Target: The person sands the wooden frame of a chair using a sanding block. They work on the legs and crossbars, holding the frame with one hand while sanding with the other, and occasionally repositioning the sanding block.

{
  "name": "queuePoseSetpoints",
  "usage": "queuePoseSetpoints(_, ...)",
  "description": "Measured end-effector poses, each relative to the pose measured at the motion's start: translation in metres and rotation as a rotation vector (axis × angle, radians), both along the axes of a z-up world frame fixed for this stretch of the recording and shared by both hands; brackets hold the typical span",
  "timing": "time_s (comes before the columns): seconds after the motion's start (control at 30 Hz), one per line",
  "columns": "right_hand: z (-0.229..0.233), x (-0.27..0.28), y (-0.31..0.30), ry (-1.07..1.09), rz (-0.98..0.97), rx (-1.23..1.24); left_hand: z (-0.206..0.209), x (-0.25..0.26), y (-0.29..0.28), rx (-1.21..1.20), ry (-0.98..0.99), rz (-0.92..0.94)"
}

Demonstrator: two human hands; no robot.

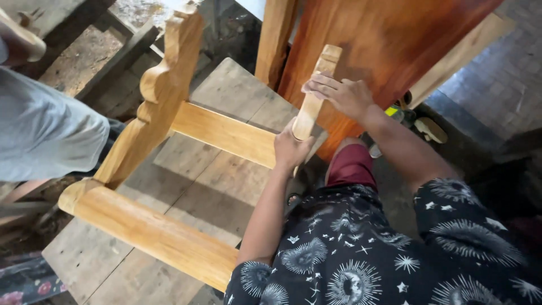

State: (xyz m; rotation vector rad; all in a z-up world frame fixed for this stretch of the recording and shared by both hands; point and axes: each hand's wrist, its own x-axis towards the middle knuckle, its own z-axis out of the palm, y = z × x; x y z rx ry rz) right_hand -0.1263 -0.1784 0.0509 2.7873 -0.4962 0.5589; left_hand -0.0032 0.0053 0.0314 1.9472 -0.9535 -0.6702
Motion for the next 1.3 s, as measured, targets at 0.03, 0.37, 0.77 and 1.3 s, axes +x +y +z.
queuePoseSetpoints(0.03,-0.003,0.002,0.006,-0.098,-0.011,0.095,-0.001,-0.001,0.0,0.005,0.004,0.019)
queuePoseSetpoints(0.37,-0.025,0.011,0.044,-0.519,-0.01,1.009,0.008,-0.007,0.004,0.052,0.056,0.081)
queuePoseSetpoints(0.77,-0.001,0.007,0.014,0.056,-0.307,0.031,0.009,-0.004,0.012,-0.014,-0.04,-0.013)
queuePoseSetpoints(1.3,0.013,0.028,-0.015,-0.144,0.057,0.14,-0.008,-0.001,0.006,-0.055,-0.091,-0.008)
